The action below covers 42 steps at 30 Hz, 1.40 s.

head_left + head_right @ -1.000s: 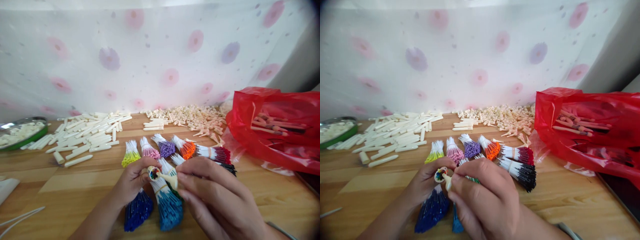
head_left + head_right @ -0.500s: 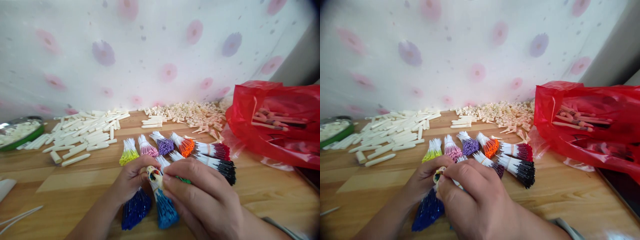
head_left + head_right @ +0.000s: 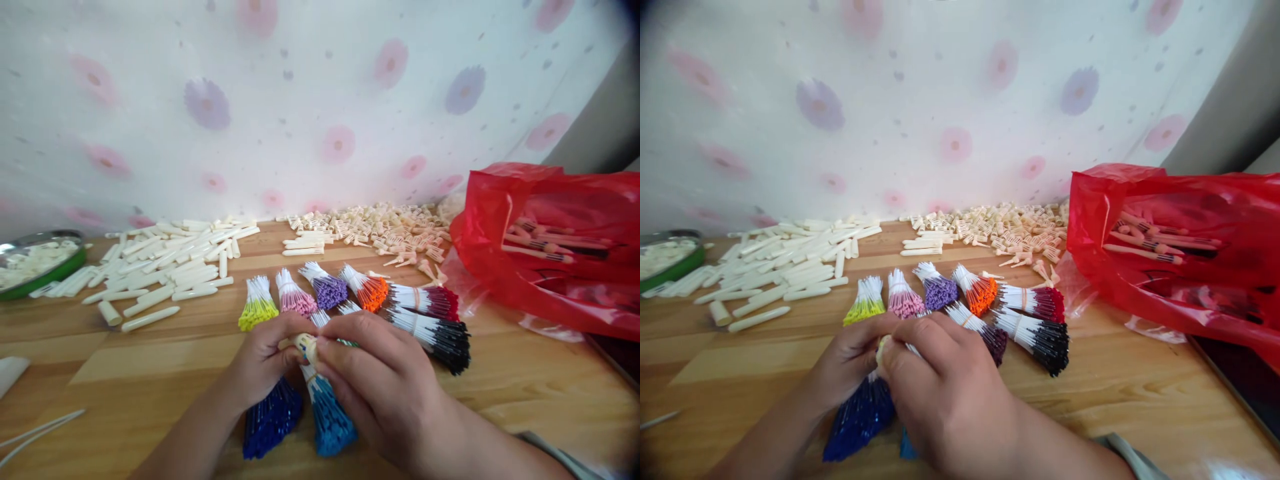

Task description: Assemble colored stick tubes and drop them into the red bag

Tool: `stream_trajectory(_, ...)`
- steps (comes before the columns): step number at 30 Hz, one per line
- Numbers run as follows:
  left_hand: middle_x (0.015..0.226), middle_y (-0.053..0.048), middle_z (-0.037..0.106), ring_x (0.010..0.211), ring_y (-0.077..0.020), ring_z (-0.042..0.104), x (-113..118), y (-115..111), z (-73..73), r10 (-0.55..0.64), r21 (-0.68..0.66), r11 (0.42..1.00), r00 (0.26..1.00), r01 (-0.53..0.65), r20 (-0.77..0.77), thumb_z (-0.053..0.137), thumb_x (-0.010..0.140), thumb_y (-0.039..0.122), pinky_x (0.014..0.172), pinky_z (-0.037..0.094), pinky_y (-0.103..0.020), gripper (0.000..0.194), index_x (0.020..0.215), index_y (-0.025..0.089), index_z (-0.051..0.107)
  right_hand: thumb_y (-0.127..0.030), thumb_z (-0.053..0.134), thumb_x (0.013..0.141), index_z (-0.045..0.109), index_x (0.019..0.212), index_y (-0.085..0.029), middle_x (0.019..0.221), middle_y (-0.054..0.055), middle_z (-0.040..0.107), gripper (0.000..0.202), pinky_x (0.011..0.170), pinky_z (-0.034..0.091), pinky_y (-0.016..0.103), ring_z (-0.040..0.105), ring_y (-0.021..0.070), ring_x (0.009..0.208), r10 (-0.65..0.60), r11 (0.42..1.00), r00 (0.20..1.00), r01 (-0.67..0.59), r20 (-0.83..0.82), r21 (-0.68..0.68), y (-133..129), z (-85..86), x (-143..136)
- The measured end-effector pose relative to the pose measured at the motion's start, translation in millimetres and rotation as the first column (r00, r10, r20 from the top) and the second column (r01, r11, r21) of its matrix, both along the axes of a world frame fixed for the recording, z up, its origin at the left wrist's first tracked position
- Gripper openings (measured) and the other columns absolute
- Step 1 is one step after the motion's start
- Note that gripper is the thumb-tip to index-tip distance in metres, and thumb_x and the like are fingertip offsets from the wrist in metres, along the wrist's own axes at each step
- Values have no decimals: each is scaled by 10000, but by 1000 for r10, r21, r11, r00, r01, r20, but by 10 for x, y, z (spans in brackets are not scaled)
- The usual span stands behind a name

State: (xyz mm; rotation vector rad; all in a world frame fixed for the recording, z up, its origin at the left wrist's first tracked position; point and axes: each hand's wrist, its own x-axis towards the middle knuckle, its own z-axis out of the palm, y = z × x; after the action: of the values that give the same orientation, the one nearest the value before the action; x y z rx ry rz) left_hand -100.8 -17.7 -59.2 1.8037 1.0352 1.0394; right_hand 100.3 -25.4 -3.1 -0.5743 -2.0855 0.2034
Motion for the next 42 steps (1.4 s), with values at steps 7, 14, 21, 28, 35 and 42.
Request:
stream_trajectory(7, 730, -35, 643, 676, -170, 572, 34, -58, 50, 93, 33, 995, 990, -90, -108, 533, 815, 549, 618, 435, -239, 425, 903, 157, 674, -119, 490, 882, 601, 859, -169, 888, 80, 619, 124, 683, 514, 254, 594, 140, 770, 52, 968, 996, -68, -71, -240, 109, -121, -39)
stream_trajectory(14, 621, 24, 536, 534, -108, 503, 186, -141, 97, 17, -195, 981, 996, 0, 86, 466, 878, 496, 522, 408, -202, 353, 812, 164, 565, -171, 530, 877, 639, 912, -189, 880, 58, 647, 116, 739, 517, 287, 628, 158, 831, 64, 893, 953, -187, -296, -408, 231, -200, -55)
stream_trajectory(21, 626, 16, 570, 507, -98, 548, 326, -214, 27, 35, -357, 930, 946, 87, 323, 424, 914, 460, 499, 413, -195, 313, 904, 164, 525, -329, 619, 827, 578, 1040, -215, 693, -17, 637, 244, 435, 503, 255, 618, 131, 467, 66, 368, 745, -636, -664, -678, 202, -253, -218)
stream_trajectory(28, 613, 13, 603, 468, -102, 579, 384, -229, 19, 103, -441, 892, 908, 96, 405, 481, 877, 502, 465, 423, -193, 359, 979, 159, 513, -273, 700, 753, 517, 956, -231, 610, -75, 581, 277, 323, 411, 193, 535, 94, 329, 6, 244, 701, -692, -713, -679, 226, -298, -305)
stream_trajectory(35, 636, -63, 691, 437, -136, 630, 368, -250, -32, 90, -475, 843, 803, 253, 588, 436, 884, 535, 400, 386, -173, 401, 839, 145, 521, -295, 694, 774, 543, 1221, -263, 945, 18, 615, 473, 722, 500, 264, 598, 119, 787, 55, 456, 753, -603, -655, -655, 309, -382, -186)
stream_trajectory(42, 585, -77, 701, 390, -131, 620, 394, -271, 36, 99, -486, 804, 728, 343, 678, 492, 842, 567, 362, 363, -145, 439, 779, 135, 540, -227, 572, 863, 606, 1152, -287, 1108, 45, 599, 297, 803, 499, 308, 590, 152, 909, 121, 633, 861, -450, -494, -630, 318, -319, -51)
